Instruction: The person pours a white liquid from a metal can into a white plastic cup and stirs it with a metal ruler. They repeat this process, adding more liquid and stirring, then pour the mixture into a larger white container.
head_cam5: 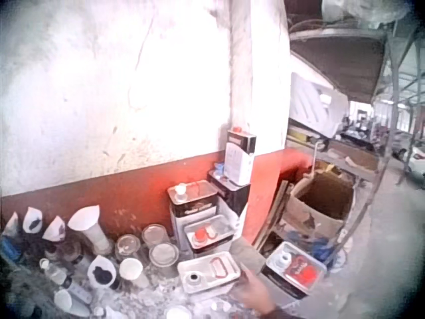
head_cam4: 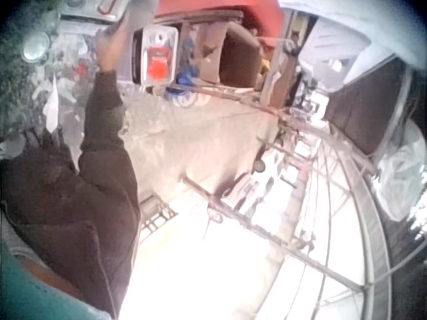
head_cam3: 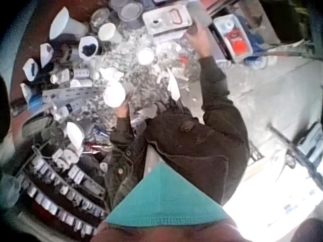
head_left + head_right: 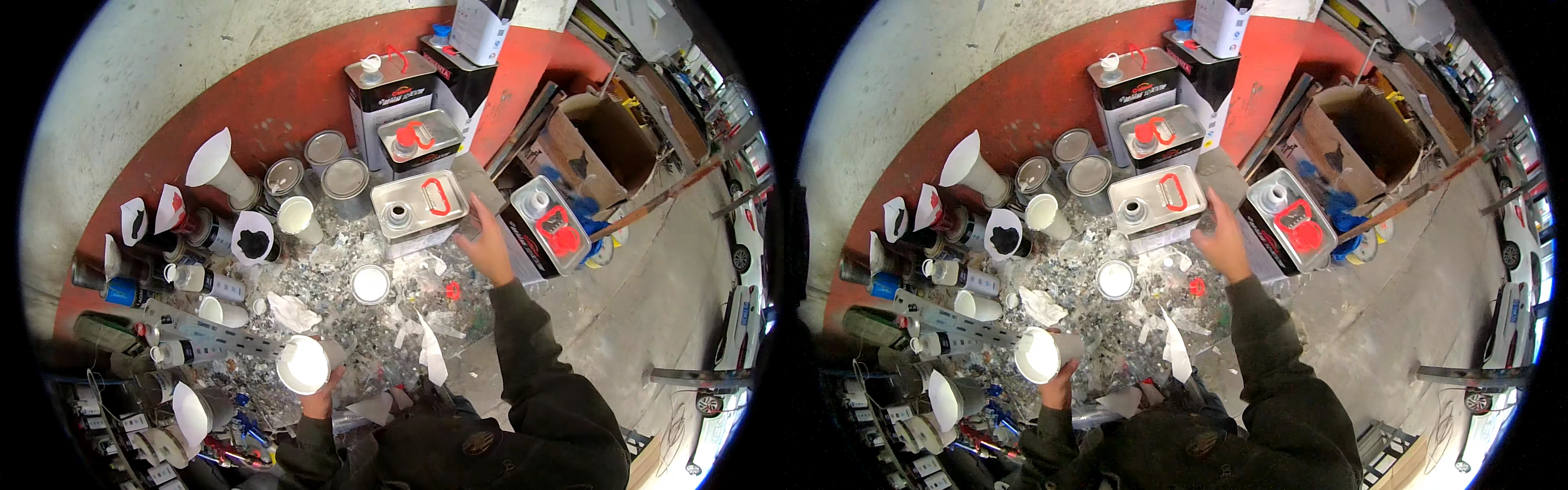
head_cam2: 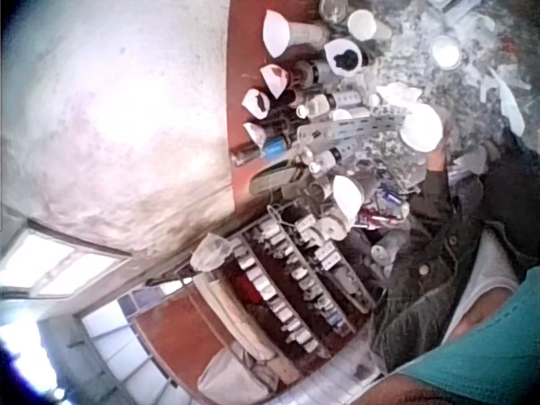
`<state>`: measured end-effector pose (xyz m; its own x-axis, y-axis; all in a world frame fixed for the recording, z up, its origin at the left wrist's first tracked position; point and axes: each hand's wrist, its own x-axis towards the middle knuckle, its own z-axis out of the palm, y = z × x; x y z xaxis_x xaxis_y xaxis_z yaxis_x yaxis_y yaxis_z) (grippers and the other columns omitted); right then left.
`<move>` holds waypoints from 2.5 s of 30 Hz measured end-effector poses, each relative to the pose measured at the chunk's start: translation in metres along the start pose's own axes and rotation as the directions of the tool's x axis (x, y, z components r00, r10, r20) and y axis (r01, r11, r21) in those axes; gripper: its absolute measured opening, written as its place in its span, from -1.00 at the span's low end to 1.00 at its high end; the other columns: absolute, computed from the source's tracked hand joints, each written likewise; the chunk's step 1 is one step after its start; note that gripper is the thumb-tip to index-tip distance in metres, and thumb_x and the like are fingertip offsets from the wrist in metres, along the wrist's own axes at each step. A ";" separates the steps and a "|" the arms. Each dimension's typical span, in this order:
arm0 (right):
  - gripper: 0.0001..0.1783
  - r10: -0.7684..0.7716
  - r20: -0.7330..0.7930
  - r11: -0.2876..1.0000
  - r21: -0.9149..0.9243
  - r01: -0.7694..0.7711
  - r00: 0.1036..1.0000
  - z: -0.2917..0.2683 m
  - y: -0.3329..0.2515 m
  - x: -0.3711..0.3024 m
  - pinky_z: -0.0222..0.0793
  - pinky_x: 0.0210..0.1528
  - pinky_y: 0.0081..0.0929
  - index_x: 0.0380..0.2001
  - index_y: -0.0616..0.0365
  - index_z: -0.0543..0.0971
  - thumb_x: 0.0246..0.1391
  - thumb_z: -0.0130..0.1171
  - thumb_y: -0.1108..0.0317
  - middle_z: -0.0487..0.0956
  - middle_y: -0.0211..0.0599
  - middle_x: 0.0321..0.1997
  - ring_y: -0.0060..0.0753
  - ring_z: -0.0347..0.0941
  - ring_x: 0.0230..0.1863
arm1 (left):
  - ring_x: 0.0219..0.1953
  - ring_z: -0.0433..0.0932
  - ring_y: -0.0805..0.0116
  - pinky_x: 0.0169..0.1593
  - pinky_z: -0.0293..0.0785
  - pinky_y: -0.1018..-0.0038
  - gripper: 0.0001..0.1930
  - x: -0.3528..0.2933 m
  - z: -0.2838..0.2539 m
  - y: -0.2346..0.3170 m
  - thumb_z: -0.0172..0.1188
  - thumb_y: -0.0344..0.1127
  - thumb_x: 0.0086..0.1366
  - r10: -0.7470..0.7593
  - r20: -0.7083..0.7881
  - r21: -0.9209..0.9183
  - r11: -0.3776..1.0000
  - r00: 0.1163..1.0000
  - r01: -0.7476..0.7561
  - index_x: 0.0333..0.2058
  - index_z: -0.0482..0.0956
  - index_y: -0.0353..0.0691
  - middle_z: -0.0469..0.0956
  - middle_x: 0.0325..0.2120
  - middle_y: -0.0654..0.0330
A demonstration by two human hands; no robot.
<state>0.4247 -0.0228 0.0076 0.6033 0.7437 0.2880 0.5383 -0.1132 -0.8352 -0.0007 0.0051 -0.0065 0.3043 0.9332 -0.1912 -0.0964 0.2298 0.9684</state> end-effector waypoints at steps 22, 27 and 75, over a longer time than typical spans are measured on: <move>-0.59 -0.251 0.113 0.959 -0.102 0.263 0.961 -0.093 -0.121 0.016 0.49 -0.14 -0.47 -0.10 0.20 0.67 -0.03 0.50 0.30 0.61 -0.33 -0.27 -0.48 0.55 -0.22 | -0.06 0.58 0.31 0.04 0.53 0.35 -0.31 -0.065 -0.044 -0.049 0.59 -0.47 -0.03 0.048 -0.114 0.246 0.969 0.992 -0.019 0.11 0.48 -0.32 0.62 -0.07 0.17; -0.55 -0.272 0.476 0.727 -0.468 0.503 0.836 -0.005 -0.121 0.075 0.49 -0.07 -0.18 -0.11 0.07 0.68 -0.10 0.47 0.15 0.64 -0.19 -0.20 -0.08 0.60 -0.16 | 0.02 0.58 0.28 0.10 0.54 0.31 -0.12 -0.078 -0.033 -0.031 0.63 -0.42 -0.08 0.060 -0.061 0.267 0.963 0.996 -0.042 0.20 0.32 -0.32 0.58 0.01 0.10; -0.75 -0.170 0.940 0.238 -0.251 0.938 0.295 0.055 -0.160 0.125 0.50 -0.09 -0.14 -0.40 0.16 0.65 0.03 0.32 0.17 0.63 -0.25 -0.25 -0.06 0.58 -0.10 | 0.03 0.64 0.19 0.08 0.61 0.28 -0.29 -0.070 -0.017 0.012 0.42 -0.52 0.15 0.214 -0.007 0.112 0.971 0.977 -0.212 0.19 0.19 -0.27 0.58 0.02 0.02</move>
<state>0.3822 0.1243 0.1515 -0.4669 0.8581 -0.2137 0.8419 0.5053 0.1893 -0.0393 -0.0524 0.0162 0.2696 0.9628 0.0195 -0.0518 -0.0058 0.9986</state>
